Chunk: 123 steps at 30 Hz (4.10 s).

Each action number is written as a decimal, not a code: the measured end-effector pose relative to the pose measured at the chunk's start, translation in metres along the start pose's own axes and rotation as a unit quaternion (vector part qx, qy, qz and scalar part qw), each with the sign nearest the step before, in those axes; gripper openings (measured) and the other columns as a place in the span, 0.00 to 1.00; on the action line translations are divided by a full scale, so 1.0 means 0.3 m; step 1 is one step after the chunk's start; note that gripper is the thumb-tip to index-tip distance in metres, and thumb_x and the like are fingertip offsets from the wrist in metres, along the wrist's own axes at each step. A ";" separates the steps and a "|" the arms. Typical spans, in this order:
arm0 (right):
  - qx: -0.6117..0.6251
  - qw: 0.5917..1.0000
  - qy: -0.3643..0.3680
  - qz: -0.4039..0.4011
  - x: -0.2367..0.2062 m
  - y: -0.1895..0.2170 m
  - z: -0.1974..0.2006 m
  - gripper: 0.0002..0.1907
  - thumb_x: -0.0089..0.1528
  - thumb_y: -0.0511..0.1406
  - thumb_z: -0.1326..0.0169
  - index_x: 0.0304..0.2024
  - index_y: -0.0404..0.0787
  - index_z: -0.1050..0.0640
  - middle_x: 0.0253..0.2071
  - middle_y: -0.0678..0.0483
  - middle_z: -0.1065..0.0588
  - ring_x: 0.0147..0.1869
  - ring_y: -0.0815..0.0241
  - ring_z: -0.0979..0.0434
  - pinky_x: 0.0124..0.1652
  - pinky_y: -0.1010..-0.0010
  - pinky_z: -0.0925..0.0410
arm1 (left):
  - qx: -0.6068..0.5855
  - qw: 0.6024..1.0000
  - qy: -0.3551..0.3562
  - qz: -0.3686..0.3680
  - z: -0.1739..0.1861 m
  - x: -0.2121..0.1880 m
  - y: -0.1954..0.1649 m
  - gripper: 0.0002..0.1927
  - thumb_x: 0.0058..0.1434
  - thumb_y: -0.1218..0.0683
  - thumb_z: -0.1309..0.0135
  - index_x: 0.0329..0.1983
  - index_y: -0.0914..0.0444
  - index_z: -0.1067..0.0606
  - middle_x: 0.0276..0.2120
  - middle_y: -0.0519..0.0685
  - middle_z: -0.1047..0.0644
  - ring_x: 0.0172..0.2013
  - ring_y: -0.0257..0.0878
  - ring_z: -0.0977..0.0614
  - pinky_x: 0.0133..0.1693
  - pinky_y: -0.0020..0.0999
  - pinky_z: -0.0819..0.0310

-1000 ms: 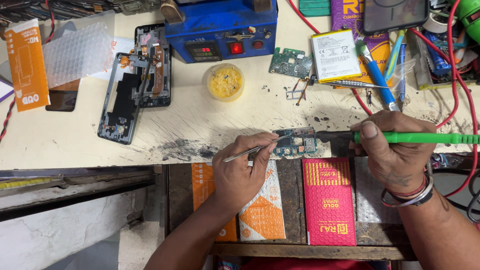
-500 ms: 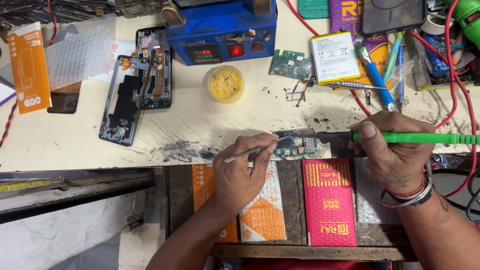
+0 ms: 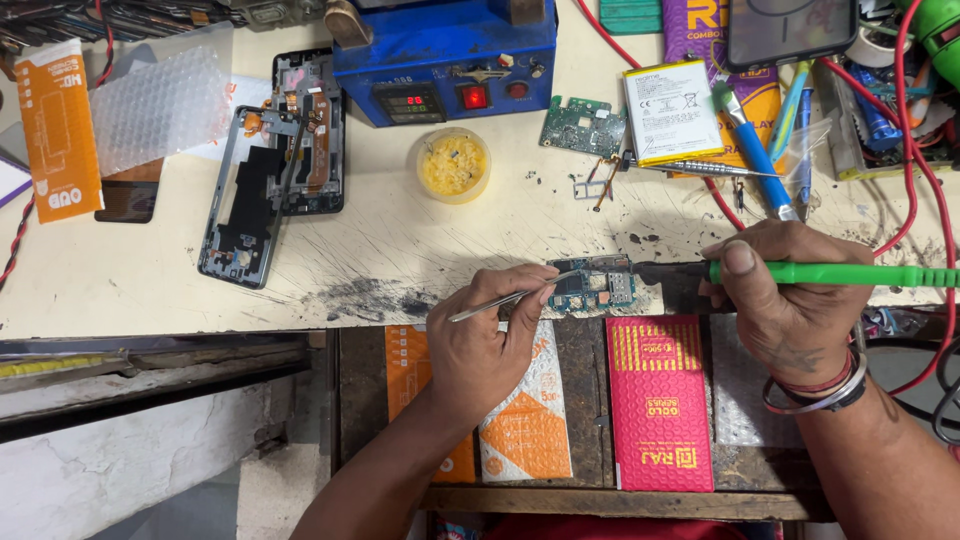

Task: The person solders components on a disassembled phone motherboard at a cluttered repair workbench, holding the board with tweezers in one hand and a soldering iron in the other. They briefly reach toward a QR-code card on the bench, then resume soldering and repositioning the board, with a flux container and a disassembled phone body nearby.

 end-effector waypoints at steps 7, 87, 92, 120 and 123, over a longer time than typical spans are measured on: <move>0.011 1.000 0.004 0.009 0.001 0.002 -0.003 0.18 0.75 0.37 0.44 0.32 0.32 0.24 0.26 0.52 0.24 0.23 0.69 0.25 0.23 0.81 0.33 | -0.008 1.000 0.002 -0.001 0.002 0.002 0.001 0.09 0.69 0.58 0.41 0.45 0.61 0.30 0.43 0.49 0.16 0.45 0.39 0.11 0.45 0.32 0.15; -0.012 1.000 -0.003 0.006 0.000 0.006 0.004 0.19 0.75 0.38 0.44 0.33 0.32 0.24 0.25 0.52 0.24 0.23 0.69 0.25 0.24 0.80 0.33 | -0.005 1.000 -0.005 -0.017 0.009 0.004 -0.011 0.08 0.70 0.57 0.42 0.45 0.62 0.30 0.43 0.50 0.16 0.45 0.40 0.11 0.45 0.32 0.14; -0.025 1.000 -0.010 0.010 -0.002 0.007 0.006 0.19 0.76 0.38 0.44 0.33 0.31 0.23 0.26 0.52 0.24 0.23 0.69 0.25 0.25 0.80 0.33 | -0.010 1.000 -0.004 -0.008 0.008 0.007 -0.010 0.08 0.70 0.58 0.41 0.44 0.62 0.29 0.42 0.50 0.16 0.45 0.39 0.11 0.44 0.32 0.14; -0.027 0.999 -0.008 0.015 -0.005 0.008 0.005 0.19 0.76 0.39 0.44 0.34 0.32 0.23 0.26 0.52 0.24 0.23 0.69 0.25 0.24 0.80 0.33 | -0.005 1.000 -0.001 -0.006 0.009 0.006 -0.009 0.08 0.69 0.58 0.41 0.44 0.62 0.30 0.42 0.49 0.15 0.45 0.39 0.11 0.45 0.32 0.14; -0.018 1.000 -0.006 0.014 -0.003 0.005 0.006 0.19 0.75 0.39 0.44 0.33 0.32 0.23 0.25 0.52 0.24 0.22 0.69 0.25 0.23 0.80 0.33 | 0.004 1.000 -0.003 -0.013 0.009 0.007 -0.014 0.08 0.69 0.58 0.41 0.45 0.62 0.30 0.42 0.49 0.16 0.45 0.40 0.11 0.45 0.33 0.14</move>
Point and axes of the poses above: each hand's wrist, its own x-axis towards the middle knuckle, its own z-axis out of the back of the hand, y = z × x, the point moved 10 cm from there along x, towards the middle knuckle
